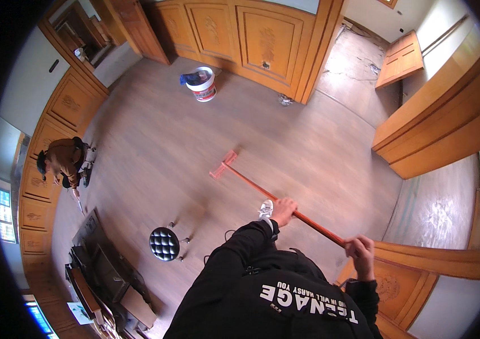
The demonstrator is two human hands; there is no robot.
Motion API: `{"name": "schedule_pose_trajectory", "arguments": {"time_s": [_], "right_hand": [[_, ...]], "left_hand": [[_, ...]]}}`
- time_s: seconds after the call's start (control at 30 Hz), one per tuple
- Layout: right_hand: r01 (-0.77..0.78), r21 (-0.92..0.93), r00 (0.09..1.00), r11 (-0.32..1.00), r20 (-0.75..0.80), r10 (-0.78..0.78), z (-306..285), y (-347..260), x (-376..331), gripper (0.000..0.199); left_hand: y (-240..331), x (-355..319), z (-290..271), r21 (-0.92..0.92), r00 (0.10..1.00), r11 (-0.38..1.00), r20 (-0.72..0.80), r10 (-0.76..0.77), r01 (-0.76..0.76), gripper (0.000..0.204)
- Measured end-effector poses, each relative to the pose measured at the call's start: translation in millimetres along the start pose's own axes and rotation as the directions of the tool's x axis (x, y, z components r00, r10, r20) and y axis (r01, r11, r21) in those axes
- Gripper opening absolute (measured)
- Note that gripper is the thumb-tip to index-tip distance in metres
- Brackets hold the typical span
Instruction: The person sweeps a large room with a red broom, moving debris and dust toward a central area. The person navigates around furniture, a bucket, and other people working in the room.
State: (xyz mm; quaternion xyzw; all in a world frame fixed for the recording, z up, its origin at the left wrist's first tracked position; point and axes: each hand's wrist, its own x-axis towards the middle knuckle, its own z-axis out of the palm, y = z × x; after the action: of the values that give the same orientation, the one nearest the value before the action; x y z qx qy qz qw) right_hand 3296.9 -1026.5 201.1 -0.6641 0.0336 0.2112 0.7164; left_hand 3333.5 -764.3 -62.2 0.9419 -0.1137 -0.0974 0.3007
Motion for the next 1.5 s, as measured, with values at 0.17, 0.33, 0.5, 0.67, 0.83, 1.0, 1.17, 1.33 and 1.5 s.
{"name": "schedule_pose_trajectory", "arguments": {"time_s": [0.17, 0.33, 0.5, 0.67, 0.83, 1.0, 1.17, 1.33, 1.5], "right_hand": [[-0.146, -0.045, 0.973, 0.988, 0.174, 0.151, 59.8, 27.4, 84.3, 0.018], [-0.117, -0.102, 0.992, 0.988, 0.03, 0.121, 39.9, -18.3, 116.5, 0.018], [0.2, 0.005, 0.96, 0.98, -0.199, -0.194, 9.2, -89.7, 100.6, 0.021], [0.102, -0.052, 0.99, 0.993, -0.096, -0.107, 10.1, -87.1, 110.2, 0.022], [-0.01, -0.061, 0.999, 0.998, 0.051, 0.013, 12.8, -51.4, 157.1, 0.018], [0.055, -0.148, 0.987, 0.987, 0.156, -0.031, -2.4, -32.8, 193.5, 0.017], [-0.018, -0.07, 0.993, 0.997, 0.116, 0.026, -86.1, -68.7, 185.0, 0.017], [0.154, 0.122, 0.981, 0.98, -0.133, -0.138, -190.4, -125.8, 144.3, 0.019], [0.398, 0.051, 0.872, 0.916, -0.331, -0.36, -263.1, -158.9, 95.2, 0.021]], "left_hand": [[-74.5, 27.7, -24.0, -0.031, 0.831, 0.863, -0.256, -0.494, 0.504, 0.05], [-65.4, 81.6, -50.1, -0.05, 0.958, 0.962, -0.093, -0.273, 0.269, 0.043], [16.1, 144.4, -76.0, -0.157, 0.994, 0.983, 0.046, 0.099, -0.091, 0.053], [0.4, 170.7, -88.1, -0.08, 0.971, 0.969, 0.035, 0.235, -0.232, 0.054], [-46.0, 179.4, -75.7, -0.075, 0.978, 0.982, -0.112, -0.178, 0.171, 0.052], [-52.4, 193.7, -66.1, -0.108, 0.89, 0.886, -0.019, -0.455, 0.451, 0.059], [8.4, 237.2, -49.1, -0.04, 0.963, 0.962, 0.0, -0.269, 0.269, 0.067], [129.6, 306.0, -26.7, -0.138, 0.966, 0.978, 0.187, 0.18, -0.156, 0.061], [242.2, 360.4, 11.0, -0.301, 0.838, 0.86, 0.246, 0.487, -0.411, 0.055]]}}
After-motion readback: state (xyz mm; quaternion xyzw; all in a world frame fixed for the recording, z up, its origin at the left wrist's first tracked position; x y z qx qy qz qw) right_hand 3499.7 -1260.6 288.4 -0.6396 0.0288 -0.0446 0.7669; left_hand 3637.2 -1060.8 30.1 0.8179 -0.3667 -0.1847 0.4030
